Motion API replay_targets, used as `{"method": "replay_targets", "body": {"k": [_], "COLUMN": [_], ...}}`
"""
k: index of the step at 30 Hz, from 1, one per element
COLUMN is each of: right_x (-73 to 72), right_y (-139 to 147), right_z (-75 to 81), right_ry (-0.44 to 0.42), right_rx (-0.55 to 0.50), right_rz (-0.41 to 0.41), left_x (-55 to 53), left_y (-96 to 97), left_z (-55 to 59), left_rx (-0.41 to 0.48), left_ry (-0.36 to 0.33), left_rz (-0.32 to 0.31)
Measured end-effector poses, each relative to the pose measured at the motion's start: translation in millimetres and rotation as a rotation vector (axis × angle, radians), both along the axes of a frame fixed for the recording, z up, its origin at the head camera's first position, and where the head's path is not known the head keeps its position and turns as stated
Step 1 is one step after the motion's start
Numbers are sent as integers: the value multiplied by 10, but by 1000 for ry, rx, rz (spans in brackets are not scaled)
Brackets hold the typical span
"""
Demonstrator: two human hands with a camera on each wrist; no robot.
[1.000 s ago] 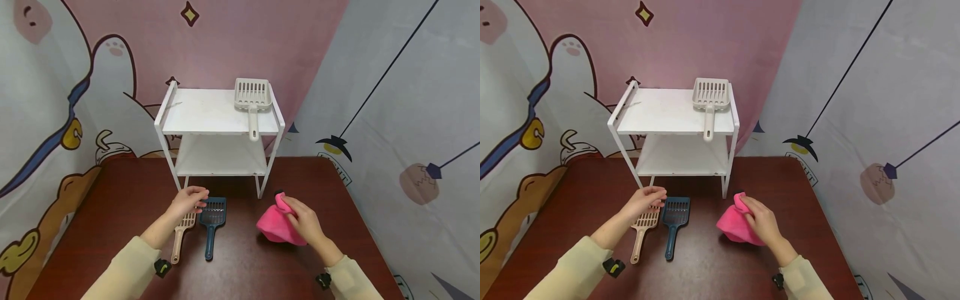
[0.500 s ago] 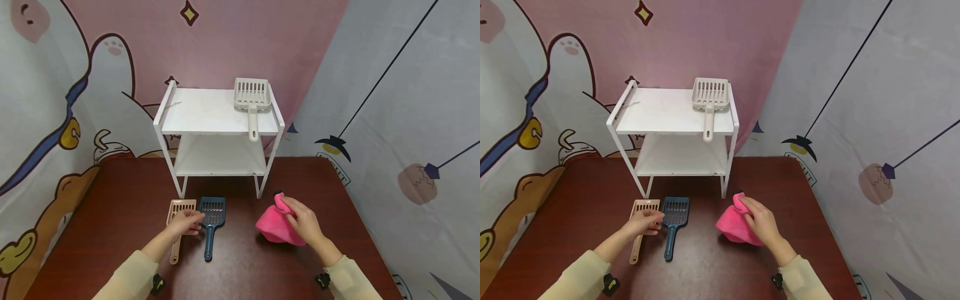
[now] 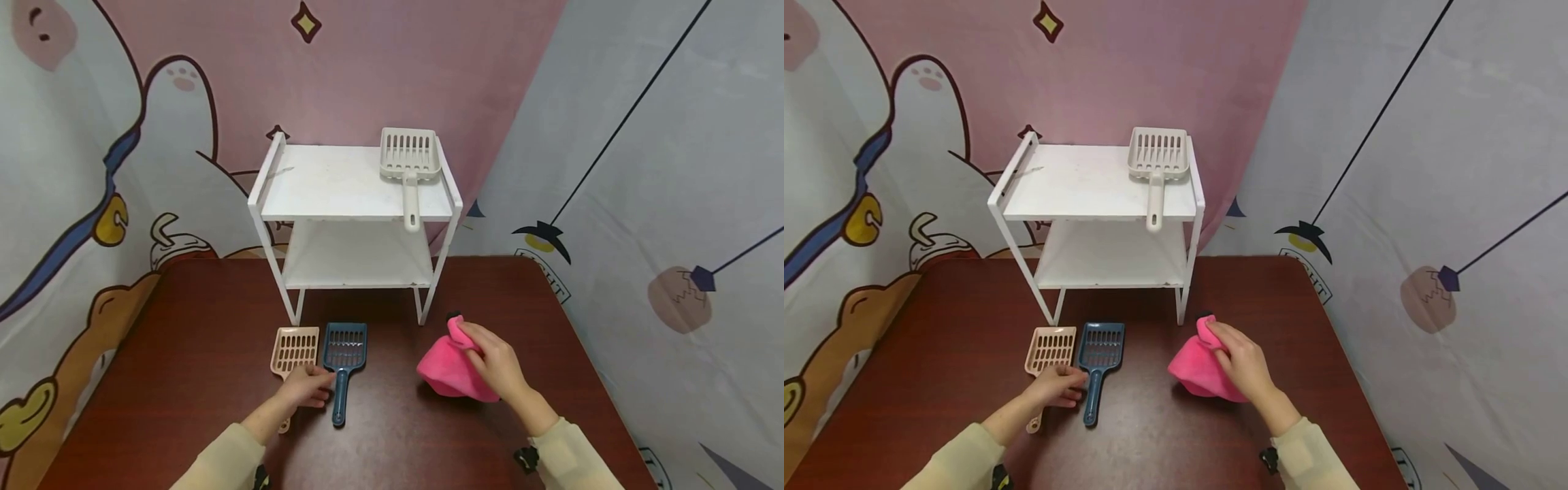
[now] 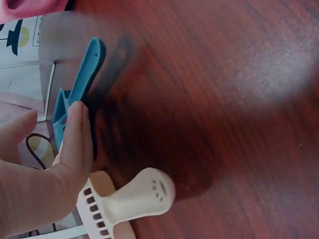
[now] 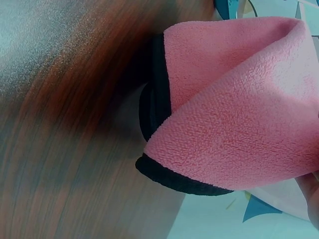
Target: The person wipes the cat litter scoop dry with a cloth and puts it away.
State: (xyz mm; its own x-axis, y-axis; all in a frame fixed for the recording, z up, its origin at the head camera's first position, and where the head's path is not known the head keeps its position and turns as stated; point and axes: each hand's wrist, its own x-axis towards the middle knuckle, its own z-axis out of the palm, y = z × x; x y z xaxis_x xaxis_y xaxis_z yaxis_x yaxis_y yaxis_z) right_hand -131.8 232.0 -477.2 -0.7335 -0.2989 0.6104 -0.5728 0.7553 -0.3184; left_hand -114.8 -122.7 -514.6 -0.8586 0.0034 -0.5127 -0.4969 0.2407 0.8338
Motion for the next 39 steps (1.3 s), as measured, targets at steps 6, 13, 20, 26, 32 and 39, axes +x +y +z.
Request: {"method": "replay_targets", "body": {"k": [6, 13, 20, 26, 32, 39], "right_x": [0, -3, -5, 4, 10, -20], "right_y": [0, 2, 4, 10, 20, 20], "right_z": [-2, -12, -20, -18, -29, -37], "right_ry": [3, 17, 28, 11, -2, 17], "right_rx": [3, -6, -16, -1, 2, -21], "right_rz": [-4, 3, 14, -3, -16, 6], "left_x": [16, 54, 49, 45, 33, 17], "left_y": [35, 110, 162, 150, 61, -58], "left_z": [-100, -178, -181, -186, -141, 1], "left_rx": [15, -29, -17, 97, 238, 247], "left_ry": [-20, -6, -17, 4, 50, 82], "left_rz": [-28, -56, -30, -55, -146, -231]}}
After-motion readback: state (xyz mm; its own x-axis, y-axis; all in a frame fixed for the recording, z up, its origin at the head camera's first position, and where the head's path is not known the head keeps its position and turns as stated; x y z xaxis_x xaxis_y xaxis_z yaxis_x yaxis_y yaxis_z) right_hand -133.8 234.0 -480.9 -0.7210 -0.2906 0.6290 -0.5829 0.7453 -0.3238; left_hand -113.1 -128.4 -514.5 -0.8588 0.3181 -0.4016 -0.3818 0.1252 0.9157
